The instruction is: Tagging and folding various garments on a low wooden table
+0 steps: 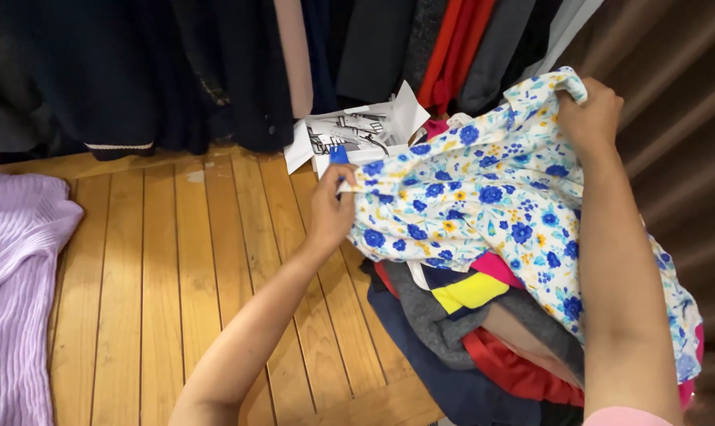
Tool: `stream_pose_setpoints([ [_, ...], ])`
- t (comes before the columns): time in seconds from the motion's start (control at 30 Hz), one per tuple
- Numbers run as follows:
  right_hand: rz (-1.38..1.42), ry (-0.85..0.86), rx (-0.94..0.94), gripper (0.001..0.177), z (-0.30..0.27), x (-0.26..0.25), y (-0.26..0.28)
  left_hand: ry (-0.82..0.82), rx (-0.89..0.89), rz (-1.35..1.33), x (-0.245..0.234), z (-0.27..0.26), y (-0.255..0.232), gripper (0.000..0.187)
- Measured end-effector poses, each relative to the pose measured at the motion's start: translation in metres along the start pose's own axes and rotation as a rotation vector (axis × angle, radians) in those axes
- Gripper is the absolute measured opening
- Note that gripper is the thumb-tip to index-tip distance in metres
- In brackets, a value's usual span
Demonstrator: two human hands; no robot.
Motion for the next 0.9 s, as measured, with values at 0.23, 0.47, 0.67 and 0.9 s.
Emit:
stream_pose_setpoints([
  [0.23, -0.009, 0.057, 0.074, 0.029, -0.001, 0.009, -0.028, 0.265, -0.958, -0.324, 0.017, 0.007, -0.009, 0.032],
  [0.47, -0.010, 0.182, 0.159, 0.026, -0.006, 0.008, -0.014, 0.705, -0.972, -0.291, 0.004, 0.011, -0.059, 0.091],
  [0.67, -0.030, 0.304, 0.294, 0.031, -0.012, 0.011, -0.010, 0.733, -0.798, 0.158, 0.010, 0.003, -0.064, 0.045],
  [0.9, -0.059, 0.354, 0.302, 0.032, -0.014, 0.013, 0.012, 0.021, -0.869, -0.729, 0.047, -0.017, 0.003, 0.022],
])
Point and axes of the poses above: each hand's wrist, its own z-axis towards the middle knuckle, its own x-axis out of the palm, y = z × x, the point moved 1 cm from there along z, towards the middle knuckle, and after that the axes turned 11 degrees about z, right-handed, at the moved point
